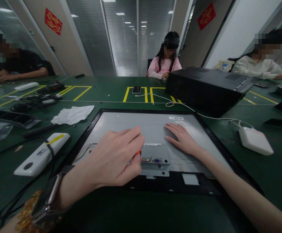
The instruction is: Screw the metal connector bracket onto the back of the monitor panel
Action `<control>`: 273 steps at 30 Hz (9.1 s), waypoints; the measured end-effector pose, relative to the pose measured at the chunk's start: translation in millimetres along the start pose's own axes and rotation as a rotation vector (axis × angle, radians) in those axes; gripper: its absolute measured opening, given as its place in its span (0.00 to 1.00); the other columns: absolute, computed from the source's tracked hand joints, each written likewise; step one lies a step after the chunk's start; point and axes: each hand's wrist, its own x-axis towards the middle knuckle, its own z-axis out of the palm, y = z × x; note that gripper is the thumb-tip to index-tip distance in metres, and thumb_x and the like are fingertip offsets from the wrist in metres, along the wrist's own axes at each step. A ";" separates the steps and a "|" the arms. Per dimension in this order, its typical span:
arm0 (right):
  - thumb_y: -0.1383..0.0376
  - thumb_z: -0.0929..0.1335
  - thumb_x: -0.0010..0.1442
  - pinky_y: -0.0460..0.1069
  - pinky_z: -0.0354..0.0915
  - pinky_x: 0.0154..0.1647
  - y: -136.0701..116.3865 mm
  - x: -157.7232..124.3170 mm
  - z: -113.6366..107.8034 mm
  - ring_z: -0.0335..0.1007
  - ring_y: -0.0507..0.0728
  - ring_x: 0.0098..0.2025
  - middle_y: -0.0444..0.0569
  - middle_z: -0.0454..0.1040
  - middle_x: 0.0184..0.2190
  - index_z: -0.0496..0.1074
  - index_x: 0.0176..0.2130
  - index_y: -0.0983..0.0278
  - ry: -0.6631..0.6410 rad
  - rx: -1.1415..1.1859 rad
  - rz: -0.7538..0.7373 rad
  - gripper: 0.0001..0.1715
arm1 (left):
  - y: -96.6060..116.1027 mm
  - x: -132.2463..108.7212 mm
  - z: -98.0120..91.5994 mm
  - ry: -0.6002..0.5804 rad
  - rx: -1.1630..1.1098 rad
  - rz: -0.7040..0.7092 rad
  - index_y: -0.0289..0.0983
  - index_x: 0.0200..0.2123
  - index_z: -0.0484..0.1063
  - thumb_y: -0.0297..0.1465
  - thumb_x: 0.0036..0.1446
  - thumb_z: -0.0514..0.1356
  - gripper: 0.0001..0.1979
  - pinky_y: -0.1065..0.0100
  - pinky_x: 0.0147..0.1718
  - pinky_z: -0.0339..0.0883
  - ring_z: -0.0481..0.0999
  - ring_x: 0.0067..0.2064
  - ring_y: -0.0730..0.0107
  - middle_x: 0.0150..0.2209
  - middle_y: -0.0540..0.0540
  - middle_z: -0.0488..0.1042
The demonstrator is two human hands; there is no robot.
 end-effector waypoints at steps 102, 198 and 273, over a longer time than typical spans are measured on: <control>0.52 0.59 0.67 0.64 0.50 0.67 -0.8 0.0 -0.7 0.57 0.63 0.66 0.57 0.63 0.64 0.61 0.62 0.62 0.018 0.000 -0.005 0.29 | 12.2 2.4 44.0 0.092 -0.885 -0.206 0.38 0.48 0.58 0.27 0.66 0.52 0.08 0.65 0.40 0.73 0.76 0.40 0.70 0.42 0.45 0.74; 0.52 0.59 0.67 0.64 0.49 0.67 -2.0 0.7 -2.6 0.57 0.64 0.65 0.58 0.64 0.63 0.62 0.62 0.65 0.014 0.013 0.003 0.31 | 22.2 33.5 12.4 -0.156 -0.245 -0.018 0.37 0.31 0.67 0.43 0.66 0.53 0.17 0.69 0.23 0.52 0.68 0.24 0.72 0.28 0.51 0.72; 0.52 0.60 0.67 0.63 0.48 0.67 -3.1 0.3 -2.8 0.56 0.64 0.65 0.58 0.63 0.64 0.62 0.62 0.65 0.002 0.016 0.016 0.31 | 28.7 30.2 15.8 -0.109 -0.055 0.050 0.38 0.34 0.66 0.39 0.68 0.53 0.13 0.68 0.20 0.47 0.68 0.21 0.71 0.24 0.54 0.71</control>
